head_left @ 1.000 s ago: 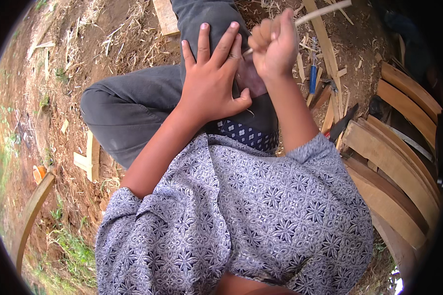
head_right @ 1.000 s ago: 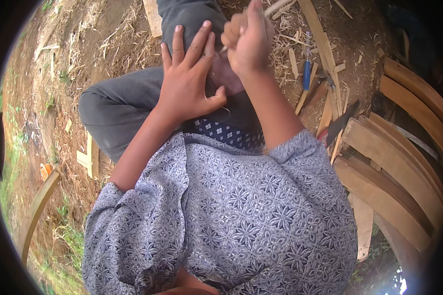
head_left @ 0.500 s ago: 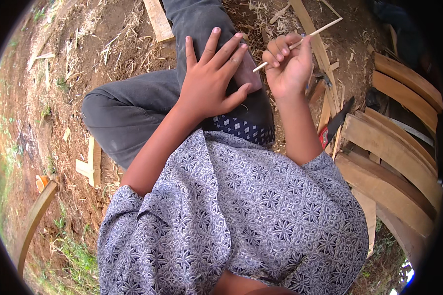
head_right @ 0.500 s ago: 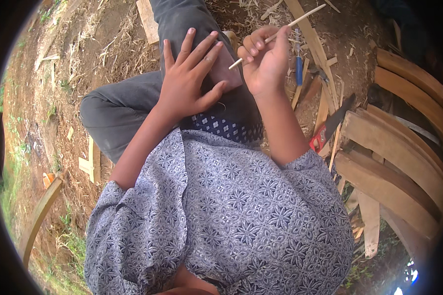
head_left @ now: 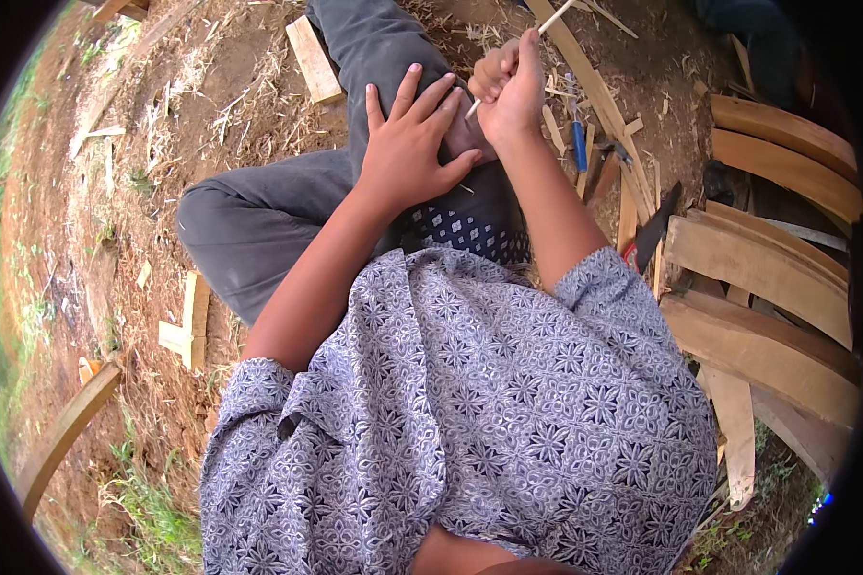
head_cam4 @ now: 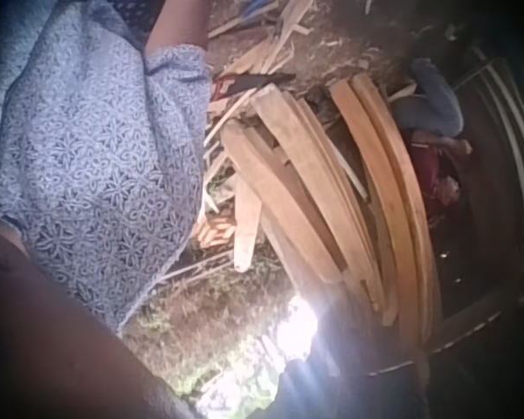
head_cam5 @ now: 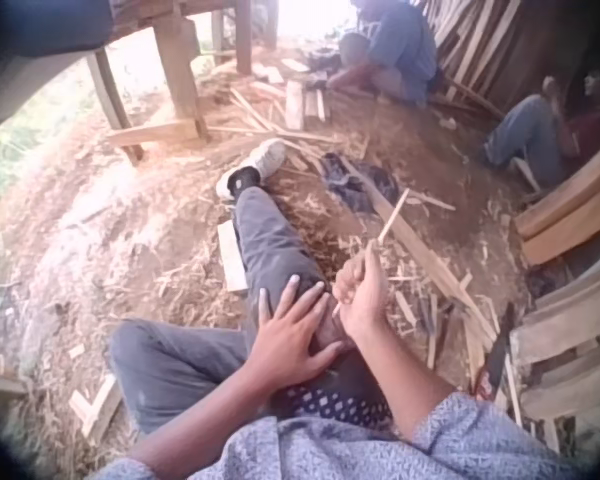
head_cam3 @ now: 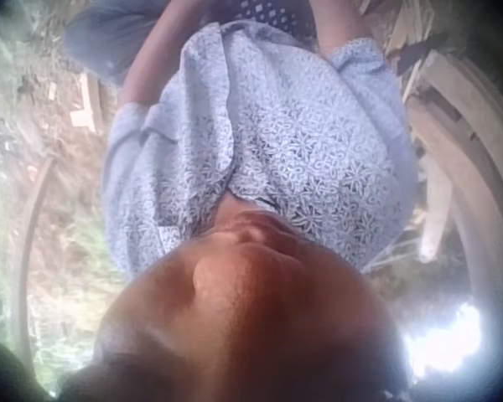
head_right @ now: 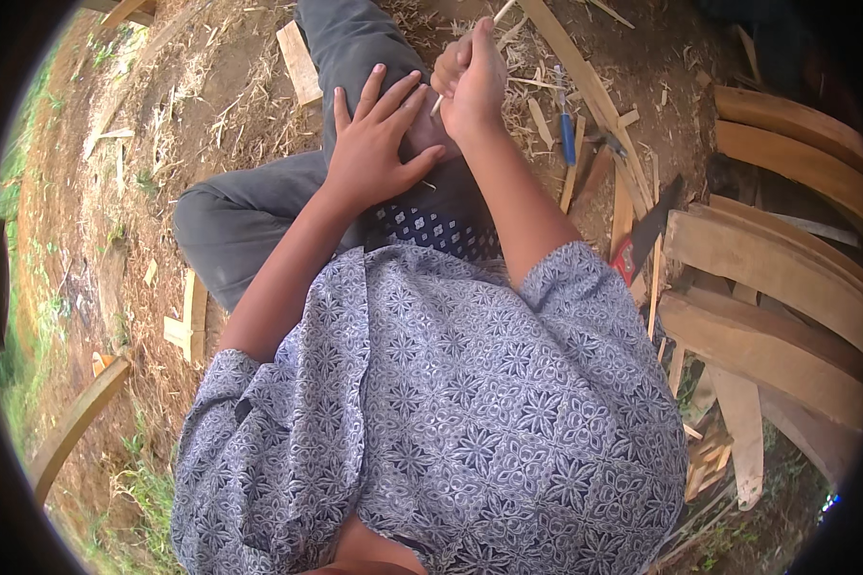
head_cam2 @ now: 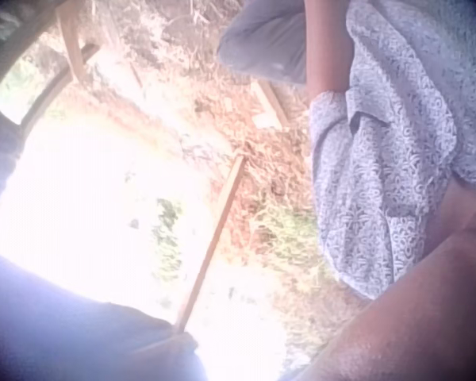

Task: The person sits on the ground and uses a knife to shave and shape thin wooden sticks. They then use sandpaper to smooth the surface of the sticks, holding them against their leg for stability.

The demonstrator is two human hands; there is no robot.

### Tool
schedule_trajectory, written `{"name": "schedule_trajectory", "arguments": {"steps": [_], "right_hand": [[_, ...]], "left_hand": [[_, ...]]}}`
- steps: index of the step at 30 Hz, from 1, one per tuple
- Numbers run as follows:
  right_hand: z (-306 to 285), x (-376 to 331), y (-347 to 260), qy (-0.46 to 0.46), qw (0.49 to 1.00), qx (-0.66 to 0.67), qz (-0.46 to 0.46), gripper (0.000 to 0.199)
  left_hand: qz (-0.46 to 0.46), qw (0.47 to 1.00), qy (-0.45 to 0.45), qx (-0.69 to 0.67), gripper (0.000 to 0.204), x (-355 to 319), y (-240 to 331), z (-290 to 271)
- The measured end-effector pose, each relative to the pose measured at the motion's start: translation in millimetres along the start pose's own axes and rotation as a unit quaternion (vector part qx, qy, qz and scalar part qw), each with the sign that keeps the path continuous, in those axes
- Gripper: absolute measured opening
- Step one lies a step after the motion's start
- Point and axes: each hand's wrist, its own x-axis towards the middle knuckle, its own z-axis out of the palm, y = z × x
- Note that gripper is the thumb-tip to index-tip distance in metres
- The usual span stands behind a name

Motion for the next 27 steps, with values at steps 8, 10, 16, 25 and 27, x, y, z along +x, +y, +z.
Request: {"name": "schedule_trajectory", "arguments": {"steps": [8,10,16,25,27], "right_hand": [[-12.1,-35.3,-8.0,0.068,0.993,-0.048,0.079,0.060],[-10.0,-44.5,-8.8,0.063,0.991,-0.059,0.100,0.059],[10.6,-7.0,4.1,0.012,0.988,-0.090,0.126,0.055],[23.7,19.3,-24.2,-0.027,0.991,-0.047,0.120,0.058],[25.7,27.0,-5.7,0.012,0.991,-0.004,0.134,0.057]], "left_hand": [[-0.014,1.000,0.001,0.006,0.075,-4.3,-4.3,-2.8],[-0.018,1.000,0.010,0.000,0.075,-5.1,-7.5,-2.0],[-0.019,1.000,-0.004,0.007,0.079,-2.3,-11.1,-4.6],[-0.010,0.998,0.036,-0.050,0.083,-7.9,-11.9,-1.7],[-0.028,0.995,0.015,-0.093,0.076,-5.8,-17.3,1.4]]}}
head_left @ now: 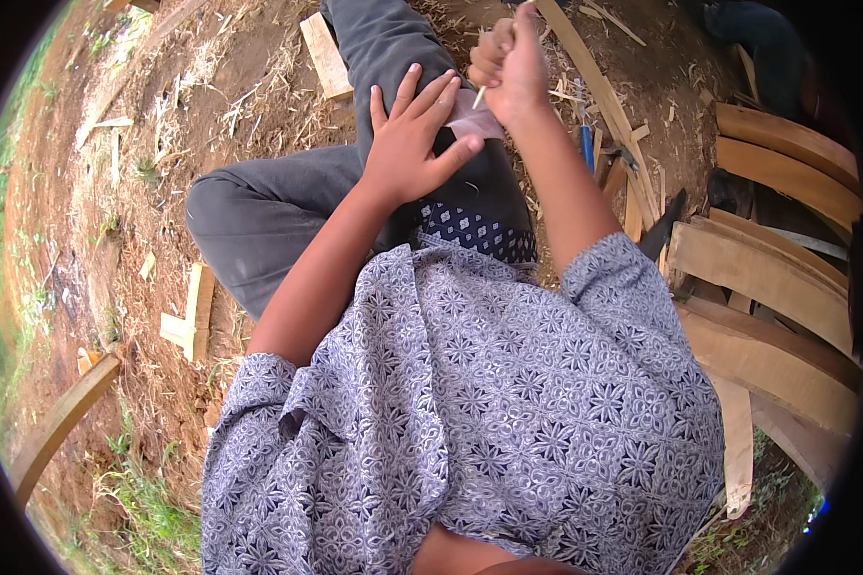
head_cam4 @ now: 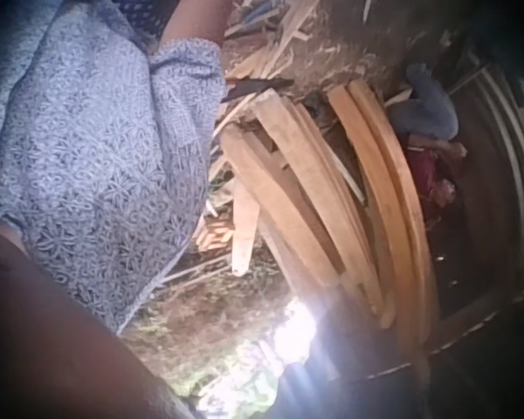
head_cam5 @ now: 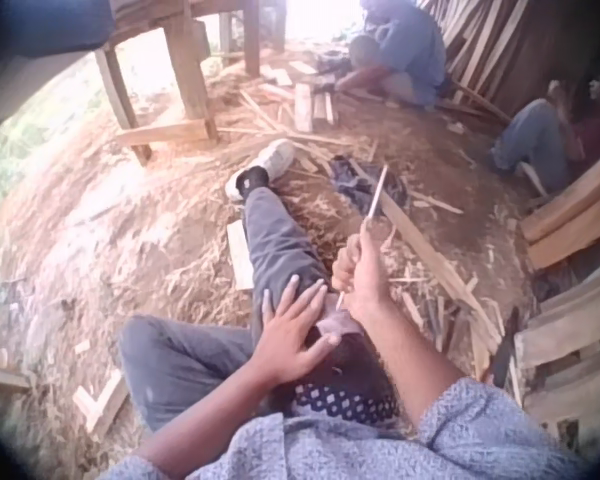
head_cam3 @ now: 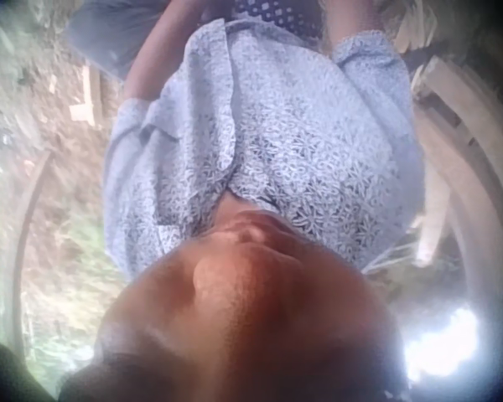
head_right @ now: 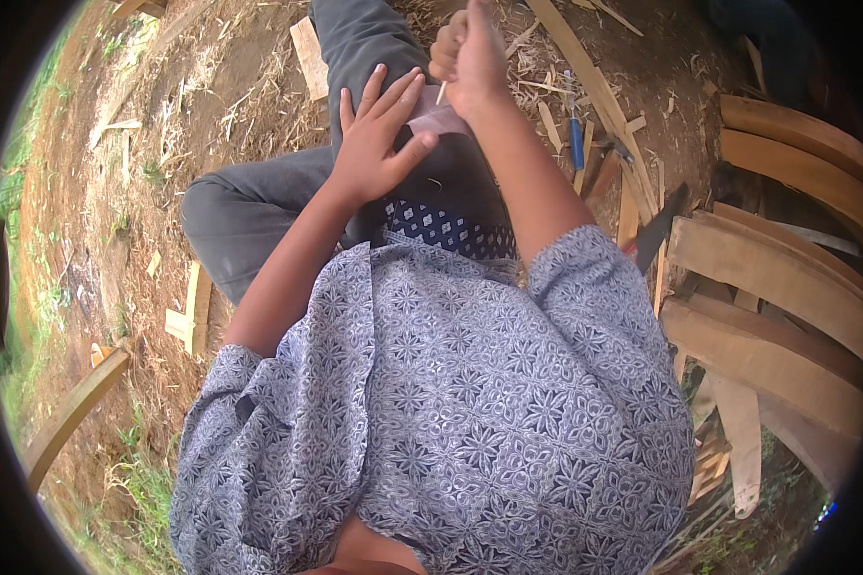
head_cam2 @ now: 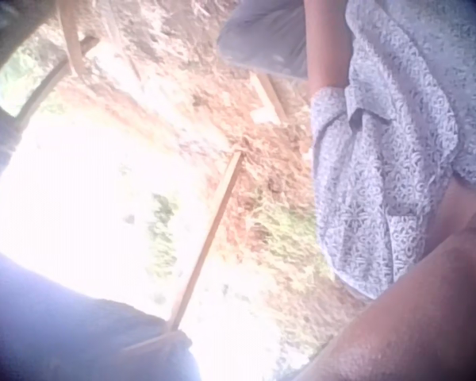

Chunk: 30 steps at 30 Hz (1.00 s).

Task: The person sits on the ground and uses a knife to shave and shape thin wooden sticks. They then use sandpaper to smooth the surface of the sticks, holding them against their leg for stability.

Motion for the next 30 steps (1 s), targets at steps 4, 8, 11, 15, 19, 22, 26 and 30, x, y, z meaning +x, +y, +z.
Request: {"name": "schedule_trajectory", "arguments": {"steps": [4,8,11,15,19,22,26,30], "right_hand": [[-13.8,2.1,19.9,-0.022,0.994,-0.096,-0.055,0.059],[-16.0,-9.4,27.6,-0.017,0.993,-0.069,-0.098,0.057],[-22.3,-36.4,27.5,-0.011,0.994,-0.077,-0.073,0.057],[-22.5,-39.6,25.2,0.014,0.993,-0.093,-0.074,0.057],[-16.3,-2.0,27.8,0.046,0.991,-0.057,-0.112,0.057],[-32.0,-23.4,31.4,0.028,0.996,-0.016,-0.084,0.059],[-26.6,-51.8,26.2,0.017,0.997,-0.051,-0.062,0.060],[-13.5,-8.2,32.0,0.039,0.991,-0.066,-0.108,0.060]], "left_hand": [[-0.015,0.999,-0.029,-0.043,0.066,3.1,-7.6,4.7],[0.011,0.997,-0.018,0.076,0.068,0.9,3.4,1.3],[0.007,0.994,-0.021,0.104,0.071,-1.0,7.7,0.1],[0.011,0.994,-0.012,0.111,0.072,-0.4,7.3,1.0],[0.013,0.993,-0.013,0.118,0.073,1.6,8.1,1.6],[0.009,0.992,-0.024,0.125,0.074,-0.4,7.1,-1.3],[0.008,0.991,-0.017,0.134,0.074,-2.7,6.9,-1.8],[0.008,0.990,-0.017,0.140,0.074,-0.2,6.7,-1.8]]}}
